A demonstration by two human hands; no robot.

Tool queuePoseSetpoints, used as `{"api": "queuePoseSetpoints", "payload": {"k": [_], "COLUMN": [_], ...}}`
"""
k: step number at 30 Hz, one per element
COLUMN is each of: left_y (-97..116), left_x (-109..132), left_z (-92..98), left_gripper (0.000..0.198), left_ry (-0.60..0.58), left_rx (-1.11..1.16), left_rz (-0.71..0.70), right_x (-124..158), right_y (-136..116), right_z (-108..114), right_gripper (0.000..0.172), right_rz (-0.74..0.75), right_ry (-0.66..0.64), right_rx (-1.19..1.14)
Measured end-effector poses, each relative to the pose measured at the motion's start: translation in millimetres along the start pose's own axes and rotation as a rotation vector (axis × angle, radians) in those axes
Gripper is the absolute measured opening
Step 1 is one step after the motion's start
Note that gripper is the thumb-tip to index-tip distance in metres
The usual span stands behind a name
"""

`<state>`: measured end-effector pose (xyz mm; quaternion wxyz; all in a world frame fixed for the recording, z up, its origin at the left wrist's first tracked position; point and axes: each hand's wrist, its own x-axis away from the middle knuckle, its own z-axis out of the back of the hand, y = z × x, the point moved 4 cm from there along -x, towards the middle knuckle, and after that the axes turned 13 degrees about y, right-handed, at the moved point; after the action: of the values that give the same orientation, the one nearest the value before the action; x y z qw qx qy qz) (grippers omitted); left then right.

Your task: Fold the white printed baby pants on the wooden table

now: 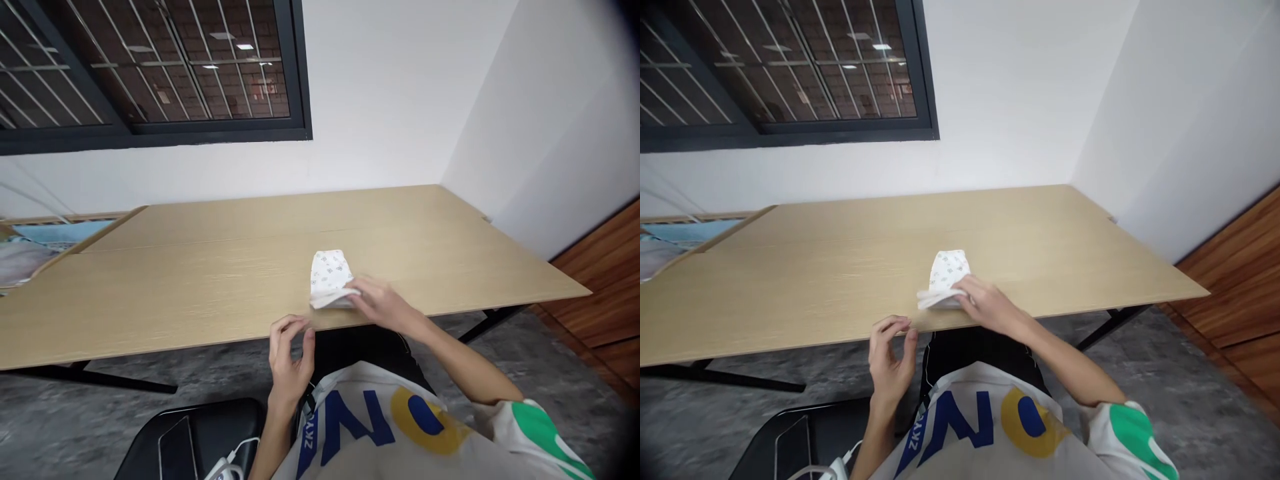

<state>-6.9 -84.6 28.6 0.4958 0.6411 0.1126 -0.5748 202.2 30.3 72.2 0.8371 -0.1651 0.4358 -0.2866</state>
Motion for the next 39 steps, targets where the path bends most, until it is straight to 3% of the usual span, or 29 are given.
{"api": "queuePoseSetpoints", "payload": {"k": [3,6,10,14,17,20,22,25,28,32,39], "left_y": [0.6,-7.1,-21.4,-31.5,-36.2,-36.7,-36.0,-36.5,-38.2,-38.1,-34.4], "left_x": [9.0,21.2,33.5,43.8,49.8,51.5,50.6,49.1,49.8,50.4,49.6], "left_z": [-28.6,-63.5,-96.6,-112.0,-114.5,-112.5,-110.5,-109.0,-109.6,-109.6,-110.8], "left_gripper": [0.029,0.043,0.048,0.050,0.051,0.051,0.050,0.047,0.045,0.042,0.052], "left_ry": [-0.182,-0.373,-0.432,-0.458,-0.468,-0.454,-0.440,-0.445,-0.474,-0.476,-0.493], "left_rx": [-0.091,-0.286,-0.496,-0.578,-0.603,-0.607,-0.610,-0.615,-0.608,-0.600,-0.650], "left_rz": [0.003,-0.017,-0.046,-0.076,-0.092,-0.117,-0.120,-0.106,-0.098,-0.079,-0.066], "right_x": [-41.1,-74.3,-99.8,-103.3,-97.5,-87.4,-76.2,-52.1,-33.3,-30.7,-64.5], "right_y": [34.0,79.7,136.7,170.9,174.3,152.7,126.0,85.6,68.6,87.9,148.1], "right_z": [-2.1,-20.5,-50.9,-73.1,-76.9,-78.0,-85.4,-102.5,-116.8,-128.5,-134.8], "right_gripper": [0.018,0.017,0.015,0.015,0.023,0.047,0.058,0.059,0.059,0.058,0.065], "right_rz": [-0.056,-0.110,-0.222,-0.298,-0.302,-0.179,0.002,0.263,0.358,0.276,0.147], "right_ry": [0.105,0.096,0.049,-0.034,-0.031,-0.034,-0.142,-0.379,-0.518,-0.581,-0.538], "right_rx": [0.003,0.029,0.125,0.203,0.231,0.271,0.237,0.095,0.011,0.035,0.183]}}
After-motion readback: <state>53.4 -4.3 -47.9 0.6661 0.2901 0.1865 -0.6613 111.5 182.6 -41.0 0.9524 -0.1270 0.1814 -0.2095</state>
